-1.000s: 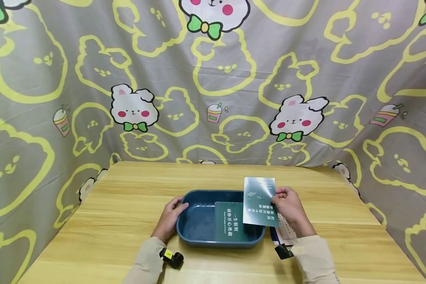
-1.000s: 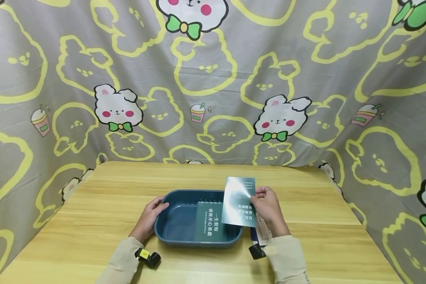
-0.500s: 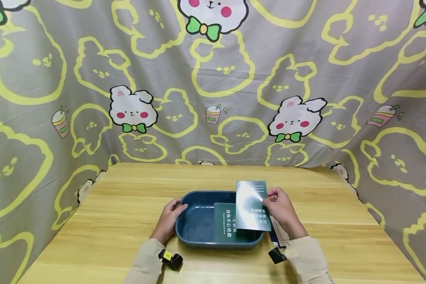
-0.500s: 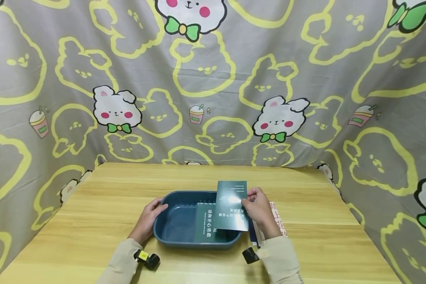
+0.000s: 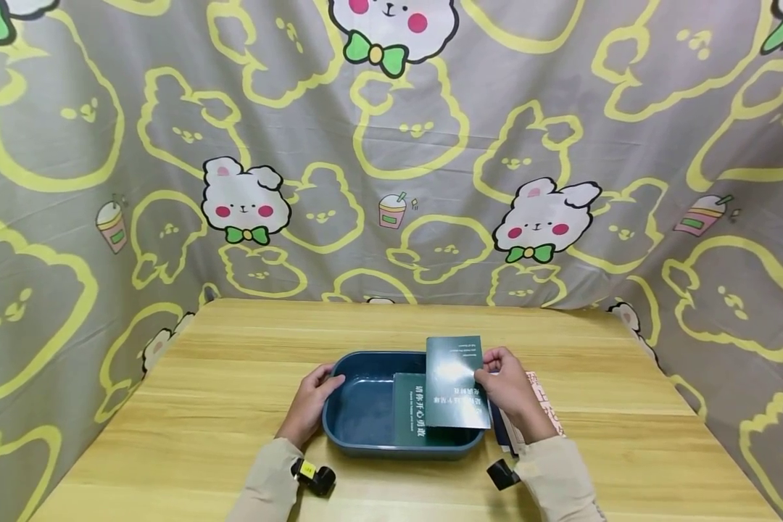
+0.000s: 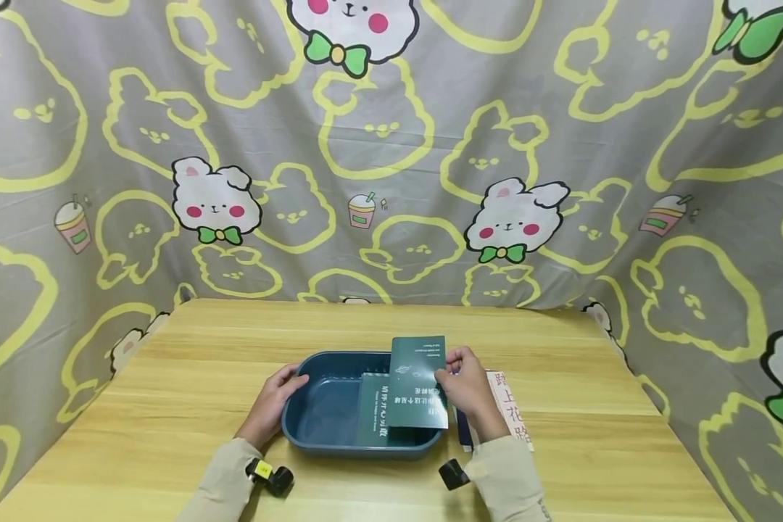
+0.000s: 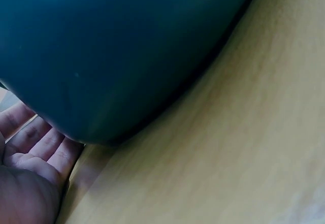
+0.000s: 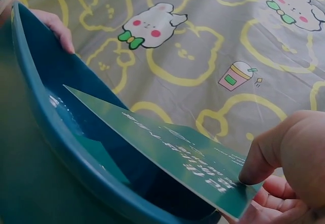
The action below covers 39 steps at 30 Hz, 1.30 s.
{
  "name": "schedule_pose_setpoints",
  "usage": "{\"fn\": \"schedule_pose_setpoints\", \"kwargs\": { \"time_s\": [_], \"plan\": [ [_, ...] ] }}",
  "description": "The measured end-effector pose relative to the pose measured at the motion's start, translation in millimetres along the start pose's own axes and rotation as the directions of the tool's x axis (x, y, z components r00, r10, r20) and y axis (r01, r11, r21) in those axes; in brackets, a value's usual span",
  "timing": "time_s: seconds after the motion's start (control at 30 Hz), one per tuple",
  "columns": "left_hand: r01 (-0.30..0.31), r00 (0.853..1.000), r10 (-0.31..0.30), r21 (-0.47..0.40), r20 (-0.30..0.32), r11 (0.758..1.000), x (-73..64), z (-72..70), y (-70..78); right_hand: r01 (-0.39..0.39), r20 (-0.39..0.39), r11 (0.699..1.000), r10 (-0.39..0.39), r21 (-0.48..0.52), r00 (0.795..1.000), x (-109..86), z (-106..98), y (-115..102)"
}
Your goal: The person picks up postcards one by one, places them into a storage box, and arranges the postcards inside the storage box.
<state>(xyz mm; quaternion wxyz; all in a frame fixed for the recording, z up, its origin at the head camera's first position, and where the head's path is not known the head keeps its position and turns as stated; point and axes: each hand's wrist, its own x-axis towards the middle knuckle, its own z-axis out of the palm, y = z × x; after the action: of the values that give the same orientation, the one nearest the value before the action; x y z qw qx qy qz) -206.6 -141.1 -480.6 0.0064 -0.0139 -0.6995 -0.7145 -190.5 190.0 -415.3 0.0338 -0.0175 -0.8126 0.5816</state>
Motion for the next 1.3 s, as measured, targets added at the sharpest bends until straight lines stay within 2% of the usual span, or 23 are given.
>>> {"fn": "schedule_pose_setpoints", "kwargs": {
  "time_s": [0.33,1.07,1.23,1.3],
  "plan": [
    [0.000,1.000,0.000,0.006,-0.005,1.000,-1.0,-1.8,0.5,0.004,0.016,1.000,-0.005,0.011,1.000,-0.7,6.2,-3.7],
    [-0.005,1.000,0.005,0.007,-0.009,1.000,0.6,-1.2,-0.5,-0.024,-0.016,0.994,0.022,-0.106,1.000,-4.4,17.9,-12.0],
    [-0.018,1.000,0.018,0.009,-0.002,1.000,0.2,-1.8,-1.4,-0.019,-0.011,0.994,0.018,-0.107,1.000,-6.7,22.3,-13.2],
    [-0.006,1.000,0.006,0.012,-0.004,1.000,-1.8,-2.8,-1.9,-0.024,0.001,0.995,0.024,-0.102,1.000,-8.6,25.5,-12.8]
  ]
}}
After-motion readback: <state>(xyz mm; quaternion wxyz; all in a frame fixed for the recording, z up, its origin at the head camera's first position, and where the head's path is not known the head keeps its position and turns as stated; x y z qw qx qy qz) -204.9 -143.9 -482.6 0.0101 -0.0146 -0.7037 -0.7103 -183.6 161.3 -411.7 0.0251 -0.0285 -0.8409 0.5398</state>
